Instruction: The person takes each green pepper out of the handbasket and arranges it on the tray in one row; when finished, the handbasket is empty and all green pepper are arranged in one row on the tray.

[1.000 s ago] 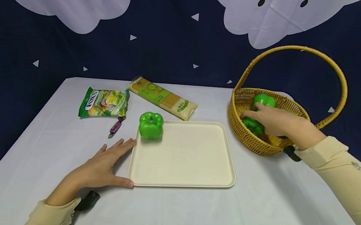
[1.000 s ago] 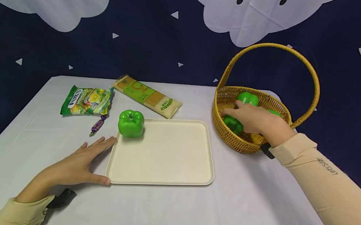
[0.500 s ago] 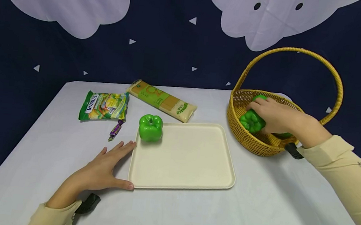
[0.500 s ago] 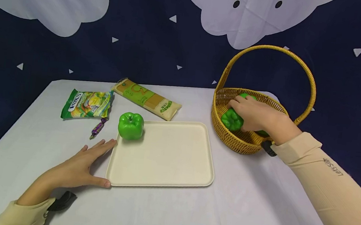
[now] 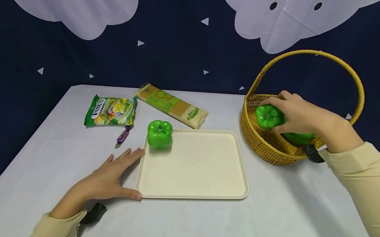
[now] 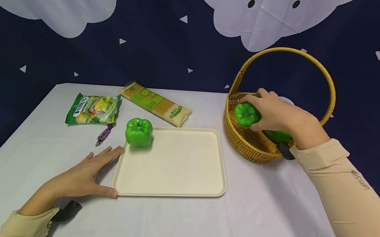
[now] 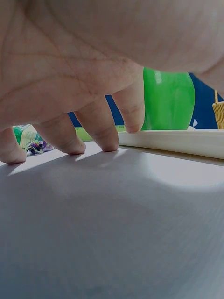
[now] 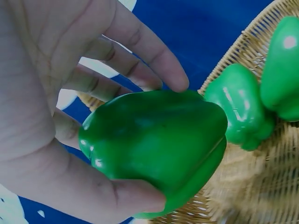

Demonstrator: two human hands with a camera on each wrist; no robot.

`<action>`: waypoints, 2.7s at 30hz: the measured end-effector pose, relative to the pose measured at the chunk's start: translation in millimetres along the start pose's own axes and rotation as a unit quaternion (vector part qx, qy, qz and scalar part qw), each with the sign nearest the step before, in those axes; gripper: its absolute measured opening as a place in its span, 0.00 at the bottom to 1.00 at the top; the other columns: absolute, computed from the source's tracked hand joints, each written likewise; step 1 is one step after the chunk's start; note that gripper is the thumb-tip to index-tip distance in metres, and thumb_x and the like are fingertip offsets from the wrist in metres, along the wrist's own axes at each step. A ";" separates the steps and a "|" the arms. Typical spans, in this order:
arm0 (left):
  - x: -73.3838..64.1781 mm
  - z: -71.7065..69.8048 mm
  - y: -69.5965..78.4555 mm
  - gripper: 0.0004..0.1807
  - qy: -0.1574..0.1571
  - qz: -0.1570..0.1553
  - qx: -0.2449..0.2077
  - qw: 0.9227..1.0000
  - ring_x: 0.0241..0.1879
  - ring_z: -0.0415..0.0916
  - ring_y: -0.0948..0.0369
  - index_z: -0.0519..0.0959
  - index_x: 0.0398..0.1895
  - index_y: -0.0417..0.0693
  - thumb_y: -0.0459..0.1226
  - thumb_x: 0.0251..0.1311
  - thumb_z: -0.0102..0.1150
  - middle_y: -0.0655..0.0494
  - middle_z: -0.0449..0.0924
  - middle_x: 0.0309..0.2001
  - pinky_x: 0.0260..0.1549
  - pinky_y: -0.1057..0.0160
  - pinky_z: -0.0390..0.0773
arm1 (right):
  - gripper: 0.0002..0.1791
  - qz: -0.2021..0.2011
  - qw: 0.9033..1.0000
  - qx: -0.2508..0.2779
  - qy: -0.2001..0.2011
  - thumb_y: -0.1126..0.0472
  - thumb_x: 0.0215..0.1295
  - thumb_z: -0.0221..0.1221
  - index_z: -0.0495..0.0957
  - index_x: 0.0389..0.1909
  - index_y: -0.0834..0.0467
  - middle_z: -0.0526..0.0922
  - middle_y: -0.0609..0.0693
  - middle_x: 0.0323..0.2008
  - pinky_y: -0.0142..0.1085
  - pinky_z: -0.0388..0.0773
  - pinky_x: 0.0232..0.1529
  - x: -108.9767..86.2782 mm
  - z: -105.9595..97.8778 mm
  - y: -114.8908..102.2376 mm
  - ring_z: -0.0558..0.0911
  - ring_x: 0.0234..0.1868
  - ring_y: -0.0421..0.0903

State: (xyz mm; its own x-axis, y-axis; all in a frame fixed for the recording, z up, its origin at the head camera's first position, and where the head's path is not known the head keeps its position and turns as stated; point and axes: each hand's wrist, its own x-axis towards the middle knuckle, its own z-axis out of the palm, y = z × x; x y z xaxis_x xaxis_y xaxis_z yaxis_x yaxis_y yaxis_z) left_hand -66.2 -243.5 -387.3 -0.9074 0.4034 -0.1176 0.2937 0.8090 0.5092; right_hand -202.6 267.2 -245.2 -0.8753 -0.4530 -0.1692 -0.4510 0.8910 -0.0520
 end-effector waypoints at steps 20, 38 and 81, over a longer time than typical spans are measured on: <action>0.1 -1.1 2.5 0.73 -0.004 -0.005 -0.007 1.000 0.84 0.49 0.32 0.57 0.87 0.48 0.65 0.39 0.84 0.41 0.58 0.85 0.74 0.15 0.41 | 0.45 -0.034 0.995 0.073 0.057 0.52 0.62 0.77 0.68 0.77 0.52 0.75 0.63 0.59 0.54 0.82 0.54 2.5 -19.8 -23.2 0.79 0.54 0.57; 0.7 -1.4 2.8 0.73 -0.004 -0.006 -0.001 1.000 0.84 0.49 0.32 0.58 0.87 0.48 0.65 0.39 0.85 0.41 0.58 0.85 0.74 0.16 0.42 | 0.41 -0.093 0.984 0.128 0.084 0.52 0.60 0.78 0.71 0.71 0.56 0.80 0.58 0.58 0.50 0.81 0.56 26.1 -15.7 -52.7 0.80 0.53 0.53; -0.3 -1.8 1.5 0.72 -0.002 -0.002 0.002 1.000 0.85 0.50 0.33 0.58 0.87 0.50 0.66 0.39 0.84 0.43 0.58 0.85 0.75 0.16 0.43 | 0.40 -0.195 0.940 0.279 -0.026 0.55 0.60 0.76 0.71 0.72 0.54 0.84 0.58 0.59 0.50 0.87 0.63 96.2 48.6 -118.5 0.86 0.58 0.53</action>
State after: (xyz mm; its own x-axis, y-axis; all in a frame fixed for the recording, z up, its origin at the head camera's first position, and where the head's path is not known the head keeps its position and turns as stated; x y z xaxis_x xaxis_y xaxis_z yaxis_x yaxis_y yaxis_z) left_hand -66.0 -243.2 -384.9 -0.9074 0.4015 -0.1241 0.2907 0.8131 0.5044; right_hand -224.9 119.6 -303.1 -0.6459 -0.7596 -0.0762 -0.5619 0.5406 -0.6261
